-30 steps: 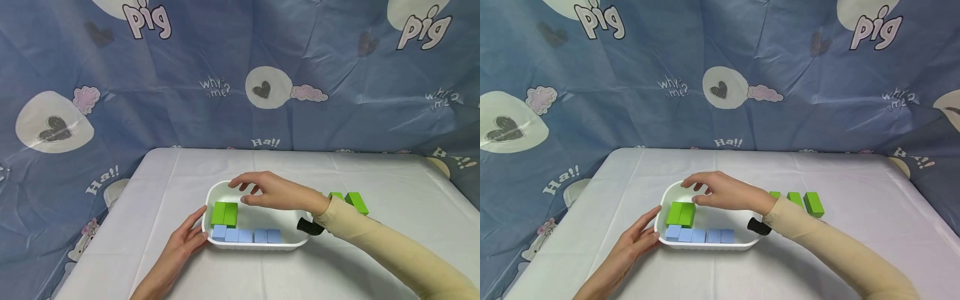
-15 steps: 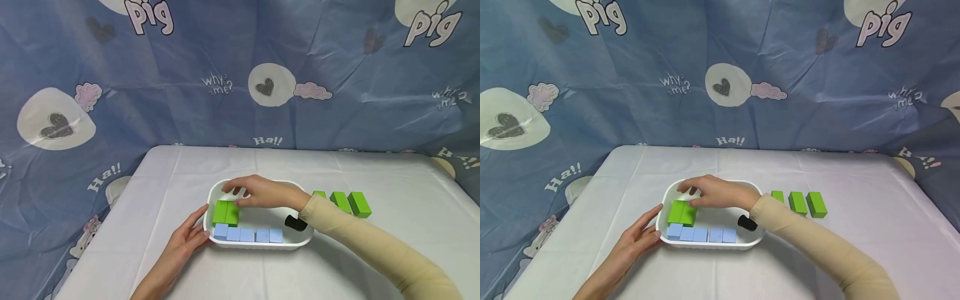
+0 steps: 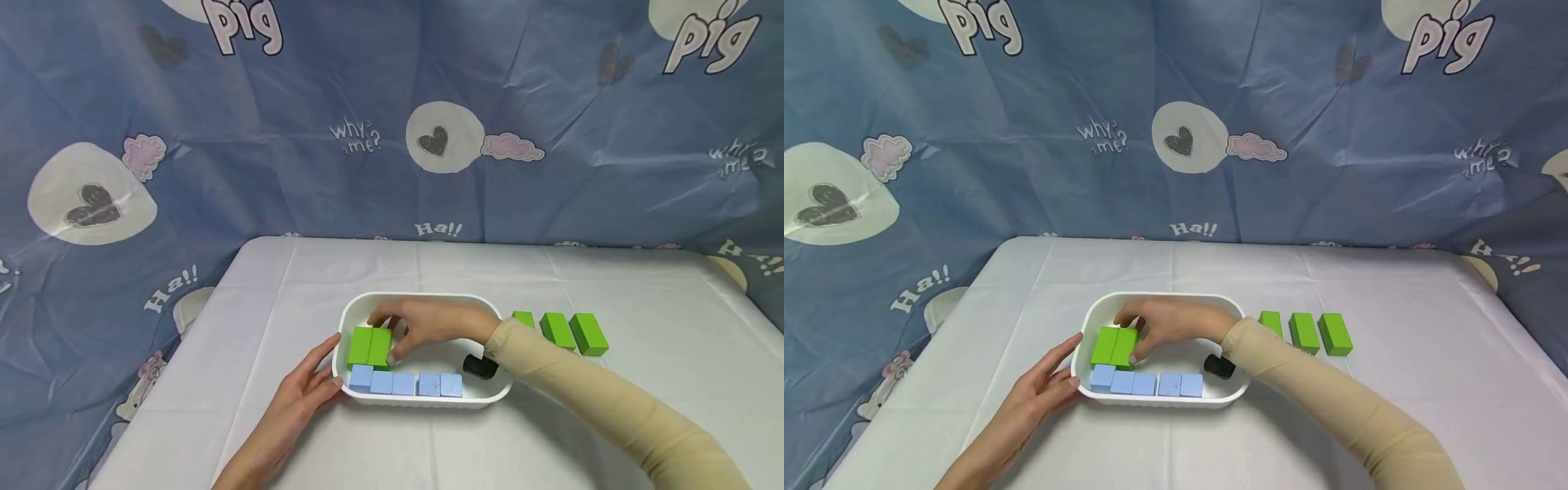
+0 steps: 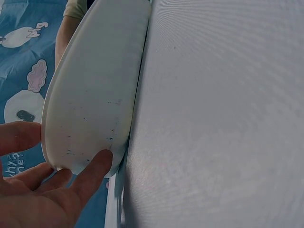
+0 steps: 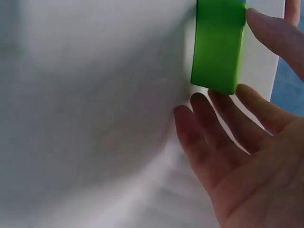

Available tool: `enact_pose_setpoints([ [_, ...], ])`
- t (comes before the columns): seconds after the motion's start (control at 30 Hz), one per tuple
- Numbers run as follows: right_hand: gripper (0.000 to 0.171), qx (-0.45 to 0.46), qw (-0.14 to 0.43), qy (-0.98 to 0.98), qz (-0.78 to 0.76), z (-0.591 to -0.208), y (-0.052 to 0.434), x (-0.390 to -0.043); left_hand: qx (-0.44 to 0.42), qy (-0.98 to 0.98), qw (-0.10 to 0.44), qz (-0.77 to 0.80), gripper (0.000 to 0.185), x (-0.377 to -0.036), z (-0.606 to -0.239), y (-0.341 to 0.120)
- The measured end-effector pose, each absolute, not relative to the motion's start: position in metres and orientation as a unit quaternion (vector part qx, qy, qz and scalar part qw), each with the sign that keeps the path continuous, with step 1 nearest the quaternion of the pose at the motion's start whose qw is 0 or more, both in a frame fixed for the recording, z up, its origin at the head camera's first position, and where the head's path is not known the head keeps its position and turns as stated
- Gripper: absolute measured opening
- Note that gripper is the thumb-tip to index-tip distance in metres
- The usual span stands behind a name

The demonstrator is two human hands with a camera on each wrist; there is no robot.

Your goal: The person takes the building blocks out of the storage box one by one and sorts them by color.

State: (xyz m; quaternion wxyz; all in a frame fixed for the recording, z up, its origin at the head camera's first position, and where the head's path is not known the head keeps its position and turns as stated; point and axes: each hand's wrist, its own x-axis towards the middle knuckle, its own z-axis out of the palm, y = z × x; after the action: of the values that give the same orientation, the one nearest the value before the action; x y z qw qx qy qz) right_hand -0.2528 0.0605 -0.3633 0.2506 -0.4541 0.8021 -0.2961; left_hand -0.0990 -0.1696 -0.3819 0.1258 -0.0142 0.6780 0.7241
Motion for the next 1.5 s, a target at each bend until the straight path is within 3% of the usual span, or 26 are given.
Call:
enact_pose_setpoints([
  [0.77, 0.063, -0.453, 0.212, 0.829, -0.249, -0.364, 0.057, -0.245, -0.009, 0.686, 0.127, 0.717, 0.061, -0.1, -0.382, -0.17],
  [1.5, 0.059, -0.446, 0.209, 0.82, -0.29, -0.335, 0.076, -0.24, -0.029, 0.69, 0.131, 0.711, 0.062, -0.103, -0.384, -0.169],
])
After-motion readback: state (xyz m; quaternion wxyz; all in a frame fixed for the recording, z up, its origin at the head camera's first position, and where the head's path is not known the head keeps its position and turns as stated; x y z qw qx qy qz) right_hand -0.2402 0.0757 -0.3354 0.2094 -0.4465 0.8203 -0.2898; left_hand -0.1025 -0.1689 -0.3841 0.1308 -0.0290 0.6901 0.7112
